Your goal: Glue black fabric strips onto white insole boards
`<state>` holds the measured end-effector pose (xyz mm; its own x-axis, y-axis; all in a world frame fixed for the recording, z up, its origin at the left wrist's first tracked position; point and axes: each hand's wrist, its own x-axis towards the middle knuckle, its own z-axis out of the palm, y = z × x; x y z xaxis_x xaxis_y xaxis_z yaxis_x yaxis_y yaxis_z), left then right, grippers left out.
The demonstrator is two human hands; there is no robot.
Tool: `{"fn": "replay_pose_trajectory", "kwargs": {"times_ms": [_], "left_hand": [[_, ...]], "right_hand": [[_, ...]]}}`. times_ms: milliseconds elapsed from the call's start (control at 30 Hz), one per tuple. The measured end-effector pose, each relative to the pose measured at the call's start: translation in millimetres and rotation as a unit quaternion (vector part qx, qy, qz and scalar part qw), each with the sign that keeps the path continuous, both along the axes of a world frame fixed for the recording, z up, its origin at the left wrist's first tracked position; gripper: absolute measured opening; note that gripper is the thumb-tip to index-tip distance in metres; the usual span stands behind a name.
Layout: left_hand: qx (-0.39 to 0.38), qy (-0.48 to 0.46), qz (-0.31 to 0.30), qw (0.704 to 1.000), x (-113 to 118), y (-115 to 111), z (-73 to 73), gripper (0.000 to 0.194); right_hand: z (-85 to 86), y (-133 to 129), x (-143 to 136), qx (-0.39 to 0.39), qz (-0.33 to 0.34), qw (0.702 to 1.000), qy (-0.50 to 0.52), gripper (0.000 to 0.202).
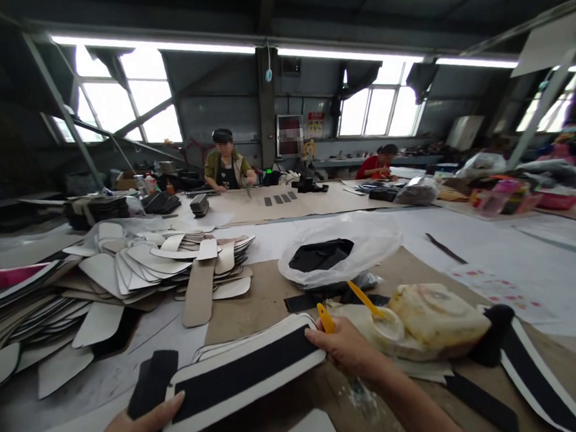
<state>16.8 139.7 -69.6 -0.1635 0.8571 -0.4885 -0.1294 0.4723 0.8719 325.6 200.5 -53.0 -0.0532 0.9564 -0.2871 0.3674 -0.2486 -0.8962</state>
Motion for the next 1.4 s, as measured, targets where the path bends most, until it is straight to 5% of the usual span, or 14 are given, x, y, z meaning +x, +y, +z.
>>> {"fn": "replay_pose_trajectory", "kwargs": {"times_ms": [267, 733, 933, 1067, 1200, 1300, 1400], "left_hand": [[-0.013, 0.075, -0.030, 0.997, -2, 23, 3.9, 0.032], [0.030, 0.199, -0.060, 0.978, -2, 38, -13.9, 0.025], [0.053, 0.193, -0.066, 0.978, -1, 34, -8.1, 0.033], [0.052, 0.167, -0.020, 0.984, -13, 16, 6.9, 0.034], [0.032, 0.141, -0.022, 0.989, -25, -30, 16.4, 0.024], [-0.012, 0.150, -0.050, 0.987, -22, -76, 5.3, 0.030], [-0.048, 0.222, -0.040, 0.973, -19, -108, -23.6, 0.035]], "right_hand": [[-10.9, 29, 3, 0.122, 0.016, 0.977, -0.173, 0.021], [-39.8, 35, 4, 0.162, 0.057, 0.923, -0.345, 0.028], [-21.4, 19, 6, 0.186, 0.046, 0.898, -0.396, 0.034], [5.4, -5, 7, 0.228, 0.042, 0.864, -0.448, 0.036], [22.7, -28, 18, 0.175, -0.026, 0.918, -0.355, 0.040], [32.6, -51, 32, 0.146, -0.100, 0.945, -0.276, 0.048], [40.1, -73, 45, 0.181, -0.152, 0.956, -0.176, 0.051]]}}
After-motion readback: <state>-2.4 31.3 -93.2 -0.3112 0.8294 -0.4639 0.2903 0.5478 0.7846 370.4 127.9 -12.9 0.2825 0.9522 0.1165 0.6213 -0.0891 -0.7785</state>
